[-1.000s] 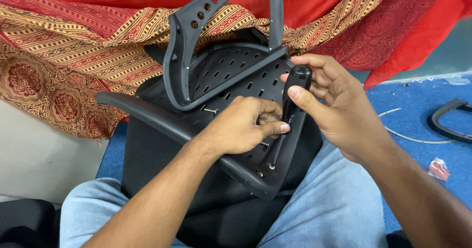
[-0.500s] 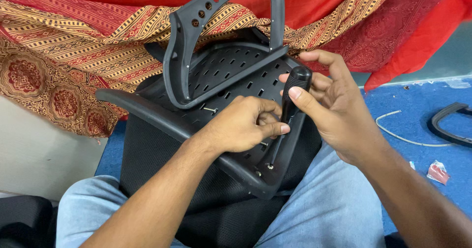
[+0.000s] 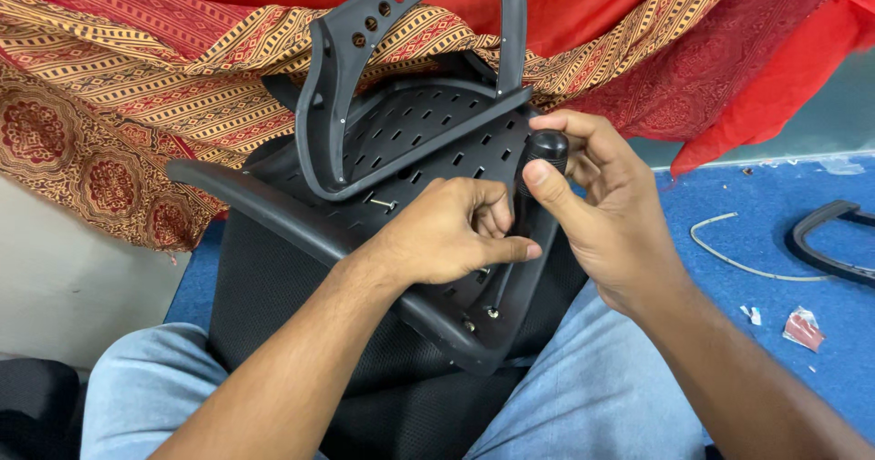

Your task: The person uses a screwdriver to tighten screws into the underside of a black plastic chair seat. They rotate the tool repeatedly to secure fasteners, then reposition the seat to access additional screws.

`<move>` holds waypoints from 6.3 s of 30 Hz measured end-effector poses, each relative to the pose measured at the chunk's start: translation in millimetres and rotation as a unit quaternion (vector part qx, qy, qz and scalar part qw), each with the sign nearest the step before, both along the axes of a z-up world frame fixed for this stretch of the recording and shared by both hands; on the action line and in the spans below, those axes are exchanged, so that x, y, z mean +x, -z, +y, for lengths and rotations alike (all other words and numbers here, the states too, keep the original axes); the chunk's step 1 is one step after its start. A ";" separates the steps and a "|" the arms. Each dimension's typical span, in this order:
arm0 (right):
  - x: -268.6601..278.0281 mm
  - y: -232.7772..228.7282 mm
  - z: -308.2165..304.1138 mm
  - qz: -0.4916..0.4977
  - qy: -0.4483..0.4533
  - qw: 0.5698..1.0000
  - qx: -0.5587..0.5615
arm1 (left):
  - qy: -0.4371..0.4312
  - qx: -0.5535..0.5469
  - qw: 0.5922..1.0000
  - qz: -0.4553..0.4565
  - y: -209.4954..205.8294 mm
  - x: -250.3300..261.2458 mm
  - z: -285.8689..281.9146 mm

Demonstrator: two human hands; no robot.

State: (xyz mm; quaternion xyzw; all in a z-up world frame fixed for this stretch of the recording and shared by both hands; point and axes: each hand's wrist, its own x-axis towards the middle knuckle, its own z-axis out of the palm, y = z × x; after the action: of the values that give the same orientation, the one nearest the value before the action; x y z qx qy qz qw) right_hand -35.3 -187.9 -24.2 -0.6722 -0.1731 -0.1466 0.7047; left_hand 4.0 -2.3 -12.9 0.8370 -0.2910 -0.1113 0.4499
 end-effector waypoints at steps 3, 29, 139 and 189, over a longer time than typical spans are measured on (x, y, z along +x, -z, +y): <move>0.9 -0.6 1.0 0.007 0.001 1.000 0.019 | 0.003 0.002 1.000 -0.003 2.7 0.4 0.0; 2.7 4.2 7.2 0.012 -0.022 0.999 0.044 | 0.049 -0.081 0.991 0.100 8.8 10.5 6.0; 121.7 62.5 -7.4 0.352 0.089 0.892 0.267 | -0.410 -0.303 0.836 0.202 26.3 -24.9 180.6; 206.4 116.2 -120.3 0.526 0.051 0.829 -0.185 | -0.350 -0.179 0.911 0.123 19.5 8.9 229.3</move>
State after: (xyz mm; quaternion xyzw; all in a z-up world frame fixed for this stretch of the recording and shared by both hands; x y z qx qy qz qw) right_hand 171.1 -308.1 -140.4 -0.7731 0.2347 0.2278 0.5434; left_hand 12.9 226.9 -32.4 0.7701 0.0632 0.0051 0.6348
